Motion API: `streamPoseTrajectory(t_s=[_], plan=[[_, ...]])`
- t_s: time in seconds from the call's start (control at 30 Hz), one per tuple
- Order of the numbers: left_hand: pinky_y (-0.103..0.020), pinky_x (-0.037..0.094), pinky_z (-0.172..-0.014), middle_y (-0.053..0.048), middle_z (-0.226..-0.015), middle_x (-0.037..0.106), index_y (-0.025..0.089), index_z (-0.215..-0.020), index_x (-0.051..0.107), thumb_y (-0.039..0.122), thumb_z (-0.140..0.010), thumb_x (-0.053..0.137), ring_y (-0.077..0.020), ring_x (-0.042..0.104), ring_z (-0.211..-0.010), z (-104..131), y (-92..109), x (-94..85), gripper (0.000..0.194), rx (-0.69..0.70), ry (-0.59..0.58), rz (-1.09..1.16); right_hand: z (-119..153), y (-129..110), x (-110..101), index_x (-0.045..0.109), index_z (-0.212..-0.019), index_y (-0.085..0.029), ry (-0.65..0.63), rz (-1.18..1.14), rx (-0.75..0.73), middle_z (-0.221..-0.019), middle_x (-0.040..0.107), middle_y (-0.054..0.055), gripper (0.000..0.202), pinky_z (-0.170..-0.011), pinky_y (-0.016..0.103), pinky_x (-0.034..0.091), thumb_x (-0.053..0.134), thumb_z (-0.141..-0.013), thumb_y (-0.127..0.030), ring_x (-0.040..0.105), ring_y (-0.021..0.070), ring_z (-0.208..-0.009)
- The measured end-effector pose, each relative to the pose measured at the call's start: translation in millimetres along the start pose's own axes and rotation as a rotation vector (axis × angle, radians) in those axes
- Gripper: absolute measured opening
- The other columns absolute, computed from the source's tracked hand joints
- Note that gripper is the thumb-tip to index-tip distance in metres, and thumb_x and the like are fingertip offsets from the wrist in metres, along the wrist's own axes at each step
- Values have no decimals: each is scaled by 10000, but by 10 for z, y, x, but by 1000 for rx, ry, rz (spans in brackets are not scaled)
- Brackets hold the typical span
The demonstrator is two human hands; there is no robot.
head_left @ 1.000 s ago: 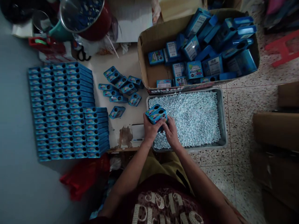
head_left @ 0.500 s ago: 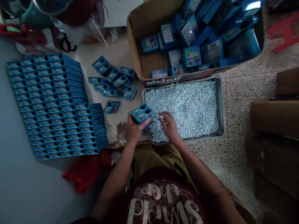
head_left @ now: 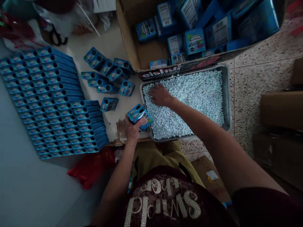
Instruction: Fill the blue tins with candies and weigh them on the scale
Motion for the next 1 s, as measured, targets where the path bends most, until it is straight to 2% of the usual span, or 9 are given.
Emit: streamPoseTrajectory(t_s=[0.13, 0.23, 0.4, 0.53, 0.63, 0.77, 0.83, 0.93, 1.0], plan=[[-308, 671, -832, 1, -1033, 798, 232, -1217, 661, 464, -618, 1058, -152, 766, -840, 42, -184, 421, 755, -87, -50, 196, 516, 143, 2, 809, -1138, -130, 14, -27, 123, -1162, 783, 203, 294, -1060, 592, 465, 610, -1023, -313, 614, 427, -1224], [-306, 676, -839, -6, -1048, 816, 241, -1181, 682, 453, -601, 1069, -169, 788, -872, 62, -255, 653, 729, -86, -47, 261, 833, 372, -166, 846, -1094, -204, 68, -96, 122, -1121, 807, 143, 319, -1066, 577, 488, 635, -1040, -438, 672, 398, -1183], [-357, 687, -896, -14, -1031, 820, 261, -1160, 737, 474, -621, 1060, -229, 816, -975, 49, -431, 907, 663, -135, -55, 353, 1065, 954, -492, 834, -1242, -258, 420, -372, 119, -1346, 796, 126, 602, -1198, 571, 467, 421, -1118, -678, 692, 335, -1298], [-386, 687, -919, -43, -1130, 826, 275, -1310, 717, 479, -634, 1047, -241, 814, -1005, -22, -530, 1140, 779, -155, -101, 380, 1218, 1058, -309, 830, -1237, -246, 522, -555, 214, -1363, 786, 156, 735, -1235, 574, 471, 319, -1105, -758, 667, 347, -1350], [-365, 678, -908, -37, -1180, 818, 282, -1365, 669, 433, -665, 1037, -210, 803, -990, -61, -539, 1415, 805, -154, -161, 381, 1446, 1061, -101, 850, -1130, -258, 620, -831, 392, -1237, 822, 115, 604, -1204, 525, 516, 470, -1082, -725, 714, 318, -1249], [-355, 665, -894, -25, -1195, 799, 285, -1312, 636, 519, -683, 1037, -199, 798, -961, -40, -319, 1820, 781, -79, -308, 310, 1815, 1193, 187, 815, -900, -277, 874, -1267, 715, -1087, 835, 55, 393, -1207, 524, 522, 710, -941, -653, 737, 305, -1186], [-388, 664, -936, -38, -1232, 788, 284, -1302, 617, 588, -682, 1033, -239, 804, -1034, -21, -90, 1889, 807, 39, -383, 184, 1908, 1233, 290, 767, -860, -287, 966, -1477, 787, -964, 817, 39, 365, -1165, 530, 565, 714, -909, -644, 752, 297, -1147], [-454, 638, -1064, -96, -1396, 738, 291, -1368, 574, 619, -670, 1040, -314, 758, -1266, -20, 338, 1744, 901, 357, -408, -151, 1921, 1186, 353, 693, -830, -284, 1080, -1923, 793, -775, 737, -13, 304, -1000, 493, 658, 772, -847, -577, 745, 234, -855], [-506, 602, -1137, -125, -1461, 708, 293, -1395, 561, 588, -673, 1049, -346, 713, -1361, -29, 563, 1580, 920, 553, -378, -394, 1885, 1053, 262, 650, -800, -273, 1148, -2174, 739, -732, 698, -41, 311, -889, 436, 676, 839, -791, -521, 675, 181, -700]])
Point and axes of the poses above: each hand's wrist, its own z-axis away from the middle knuckle, its own x-axis out of the palm, y = z × x, the point moved 8 cm from there along -z, towards the middle knuckle
